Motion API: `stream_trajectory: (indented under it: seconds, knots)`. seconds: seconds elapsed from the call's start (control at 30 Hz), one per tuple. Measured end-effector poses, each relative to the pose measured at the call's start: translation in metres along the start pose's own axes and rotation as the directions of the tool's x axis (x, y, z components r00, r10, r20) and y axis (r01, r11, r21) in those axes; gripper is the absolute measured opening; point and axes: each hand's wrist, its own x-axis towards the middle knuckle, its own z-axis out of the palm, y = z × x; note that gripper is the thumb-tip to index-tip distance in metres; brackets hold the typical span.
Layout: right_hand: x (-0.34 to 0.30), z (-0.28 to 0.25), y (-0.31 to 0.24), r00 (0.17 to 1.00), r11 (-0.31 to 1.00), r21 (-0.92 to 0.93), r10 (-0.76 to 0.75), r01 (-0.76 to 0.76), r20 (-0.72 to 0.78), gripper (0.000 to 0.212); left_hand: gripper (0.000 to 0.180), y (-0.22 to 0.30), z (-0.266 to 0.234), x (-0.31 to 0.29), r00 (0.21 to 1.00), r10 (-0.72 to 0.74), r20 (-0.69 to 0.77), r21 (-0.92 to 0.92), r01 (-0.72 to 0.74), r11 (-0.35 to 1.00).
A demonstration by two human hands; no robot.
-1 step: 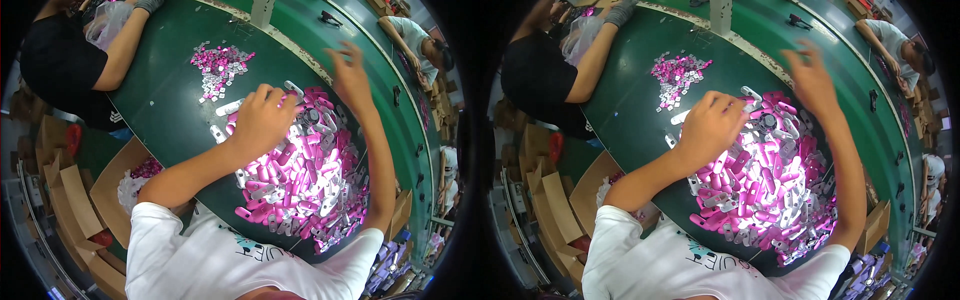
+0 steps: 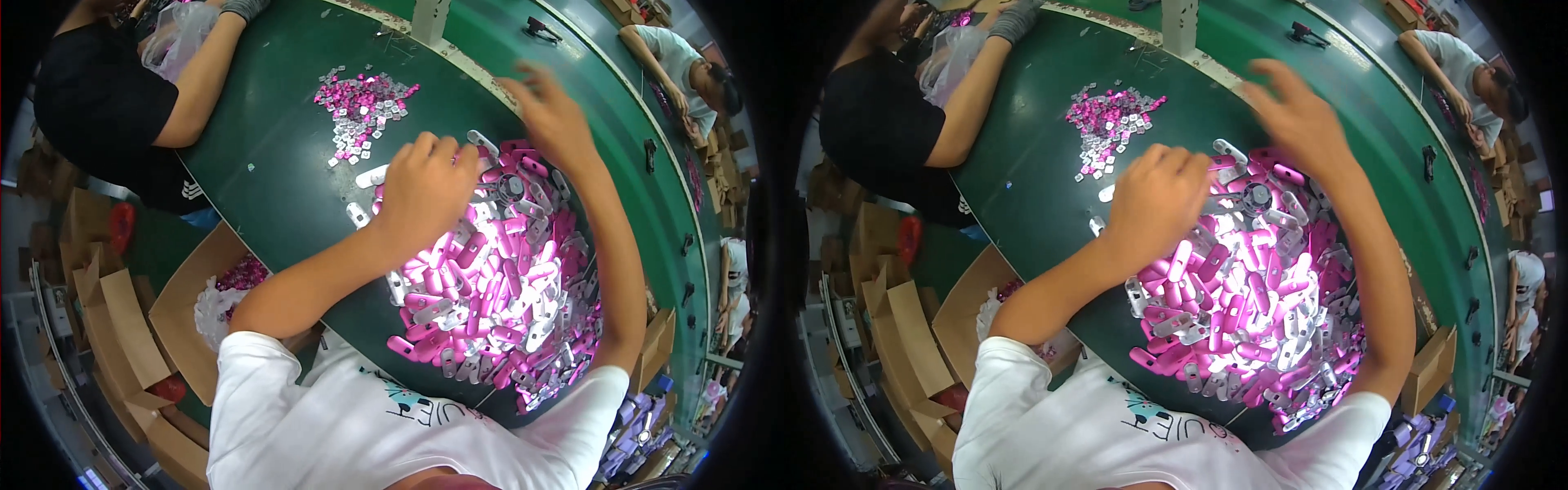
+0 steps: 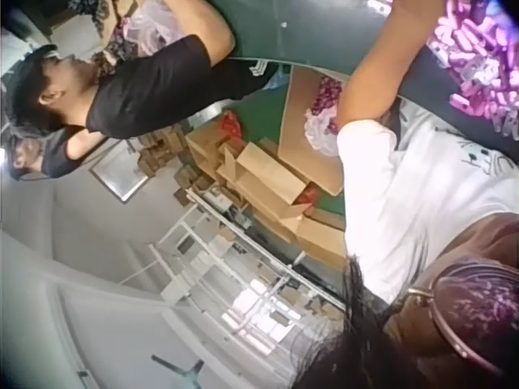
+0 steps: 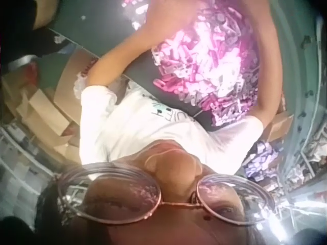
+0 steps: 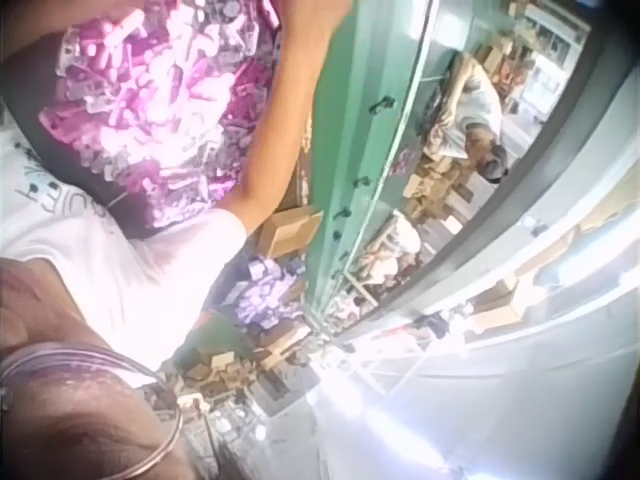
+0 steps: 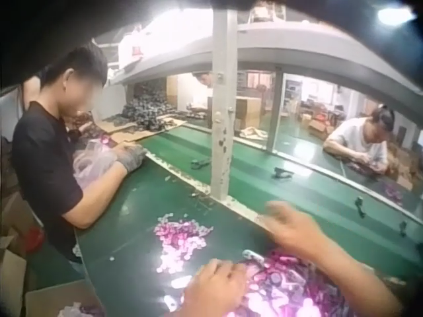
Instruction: The person assembles small plastic components and housing parts by hand on a factory production line.
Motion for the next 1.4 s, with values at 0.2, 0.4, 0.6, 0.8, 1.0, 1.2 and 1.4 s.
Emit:
stream_trajectory:
  seconds: [0.2, 0.4, 0.6, 0.8, 1.0, 1.2, 1.4]
  knots:
    - [0.076, 0.082, -0.018, 0.977, 0.925, 0.321, -0.212, 0.203, -0.008, 0.025, 0.027, -0.002, 0.004, 0.008, 0.981, 0.162, -0.103, -0.170, -0.178, 0.969]
    - [0.070, 0.089, -0.023, 0.993, 0.895, 0.439, -0.108, 0.076, 0.049, 0.014, 0.017, 0.008, 0.020, 0.005, 0.995, 0.023, -0.095, -0.073, -0.030, 0.997]
    - [0.084, 0.101, -0.027, 0.979, 0.978, 0.164, -0.148, 0.125, 0.138, 0.012, 0.011, -0.014, 0.015, 0.008, 0.993, 0.073, -0.088, -0.087, -0.080, 0.993]
    - [0.093, 0.091, -0.038, 0.979, 0.993, 0.101, 0.034, -0.055, 0.202, 0.016, 0.014, -0.018, 0.012, 0.015, 0.984, 0.156, -0.086, -0.083, -0.164, 0.983]
    - [0.071, 0.082, -0.002, 0.950, 0.841, 0.482, 0.309, -0.247, -0.051, 0.018, 0.024, -0.028, 0.031, 0.016, 0.982, 0.136, -0.134, -0.132, -0.154, 0.979]
    - [-0.034, -0.021, -0.037, 0.774, 0.241, 0.913, 0.623, -0.329, 0.114, 0.017, 0.020, -0.017, 0.035, 0.013, 0.981, 0.185, -0.052, -0.126, -0.190, 0.974]
    - [-0.088, -0.053, -0.089, 0.638, -0.145, 0.906, 0.666, -0.398, 0.387, 0.019, 0.016, -0.021, 0.035, 0.013, 0.998, 0.012, 0.066, -0.268, 0.006, 0.963]
